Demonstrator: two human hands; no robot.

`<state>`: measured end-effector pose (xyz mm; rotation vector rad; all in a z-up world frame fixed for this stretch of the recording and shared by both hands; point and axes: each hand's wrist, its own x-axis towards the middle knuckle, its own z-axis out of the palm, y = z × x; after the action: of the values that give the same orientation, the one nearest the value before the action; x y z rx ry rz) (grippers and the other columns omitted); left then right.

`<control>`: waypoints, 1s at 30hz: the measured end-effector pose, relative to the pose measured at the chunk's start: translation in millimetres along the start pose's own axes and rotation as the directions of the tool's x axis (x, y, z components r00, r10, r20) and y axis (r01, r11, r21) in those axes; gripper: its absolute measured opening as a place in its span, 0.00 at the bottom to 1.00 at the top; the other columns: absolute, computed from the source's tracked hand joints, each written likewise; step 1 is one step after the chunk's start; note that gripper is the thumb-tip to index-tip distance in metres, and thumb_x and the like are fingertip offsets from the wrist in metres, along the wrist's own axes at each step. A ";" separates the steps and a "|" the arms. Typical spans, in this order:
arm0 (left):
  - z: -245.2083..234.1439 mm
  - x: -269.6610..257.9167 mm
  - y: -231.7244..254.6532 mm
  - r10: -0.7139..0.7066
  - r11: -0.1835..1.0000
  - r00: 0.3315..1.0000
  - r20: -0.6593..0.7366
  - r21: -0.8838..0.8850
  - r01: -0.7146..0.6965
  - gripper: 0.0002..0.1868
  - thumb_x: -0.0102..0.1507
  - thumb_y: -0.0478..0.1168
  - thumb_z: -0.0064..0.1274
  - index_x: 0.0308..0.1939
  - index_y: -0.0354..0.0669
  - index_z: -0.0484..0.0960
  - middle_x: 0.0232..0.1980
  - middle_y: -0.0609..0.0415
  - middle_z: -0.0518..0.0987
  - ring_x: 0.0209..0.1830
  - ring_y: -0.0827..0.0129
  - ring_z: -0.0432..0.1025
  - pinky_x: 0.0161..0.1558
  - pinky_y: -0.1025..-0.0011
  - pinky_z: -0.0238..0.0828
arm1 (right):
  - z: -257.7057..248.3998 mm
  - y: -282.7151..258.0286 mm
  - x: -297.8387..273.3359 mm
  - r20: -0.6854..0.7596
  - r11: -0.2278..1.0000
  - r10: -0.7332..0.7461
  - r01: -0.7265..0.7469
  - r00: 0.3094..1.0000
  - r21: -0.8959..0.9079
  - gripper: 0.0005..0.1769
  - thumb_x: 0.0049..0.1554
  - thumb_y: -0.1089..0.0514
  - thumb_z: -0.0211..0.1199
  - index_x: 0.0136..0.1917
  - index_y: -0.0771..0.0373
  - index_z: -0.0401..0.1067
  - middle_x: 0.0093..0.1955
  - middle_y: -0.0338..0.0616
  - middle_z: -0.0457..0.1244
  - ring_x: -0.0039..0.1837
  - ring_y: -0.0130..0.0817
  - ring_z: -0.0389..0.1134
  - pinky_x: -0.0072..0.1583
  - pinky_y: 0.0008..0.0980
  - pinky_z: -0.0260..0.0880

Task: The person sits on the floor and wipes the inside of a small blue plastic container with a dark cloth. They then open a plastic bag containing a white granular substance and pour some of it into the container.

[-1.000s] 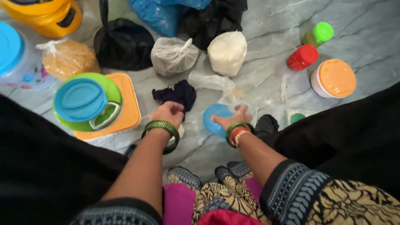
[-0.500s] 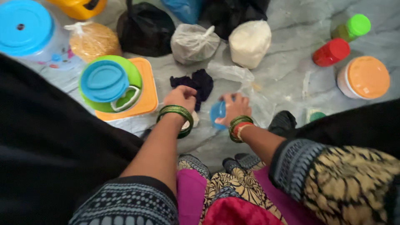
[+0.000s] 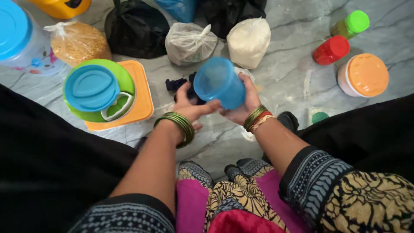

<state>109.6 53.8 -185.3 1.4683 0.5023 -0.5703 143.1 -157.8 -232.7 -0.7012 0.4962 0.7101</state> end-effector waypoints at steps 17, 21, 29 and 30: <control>-14.6 -20.0 20.8 0.493 0.853 0.796 -0.352 0.376 -0.362 0.62 0.35 0.54 0.80 0.68 0.51 0.59 0.62 0.48 0.78 0.63 0.55 0.74 0.63 0.60 0.69 | -36.6 28.1 140.3 0.463 -0.479 -0.159 0.342 0.872 -0.809 0.37 0.40 0.40 0.72 0.61 0.55 0.75 0.63 0.50 0.67 0.64 0.51 0.65 0.65 0.49 0.61; -25.7 -9.6 5.5 0.468 0.880 0.764 -0.444 0.314 -0.357 0.64 0.36 0.53 0.79 0.70 0.46 0.58 0.63 0.45 0.77 0.64 0.56 0.74 0.64 0.61 0.68 | -43.8 37.0 155.0 0.509 -0.650 -0.100 0.332 0.855 -0.684 0.33 0.40 0.44 0.76 0.59 0.52 0.78 0.62 0.49 0.67 0.65 0.49 0.65 0.66 0.47 0.64; -21.0 -7.4 15.2 0.259 0.964 0.811 -0.524 0.193 -0.183 0.70 0.40 0.59 0.79 0.76 0.40 0.51 0.66 0.42 0.73 0.65 0.56 0.71 0.65 0.60 0.66 | 4.1 -3.8 93.1 -0.136 0.127 -0.572 -0.076 0.809 -0.989 0.21 0.48 0.47 0.73 0.53 0.54 0.81 0.55 0.50 0.74 0.57 0.41 0.77 0.61 0.38 0.77; -18.3 -8.8 21.5 0.204 0.976 0.852 -0.481 0.027 -0.218 0.69 0.39 0.59 0.77 0.76 0.41 0.53 0.65 0.43 0.74 0.64 0.55 0.73 0.63 0.59 0.69 | 12.6 -8.8 80.0 -0.217 0.280 -0.612 -0.048 0.761 -0.959 0.20 0.47 0.49 0.74 0.52 0.55 0.80 0.53 0.51 0.74 0.56 0.42 0.77 0.59 0.40 0.78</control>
<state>117.0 72.9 -164.0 1.6155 0.7214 -0.0100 204.7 -120.3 -270.7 -2.1711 0.4143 0.3197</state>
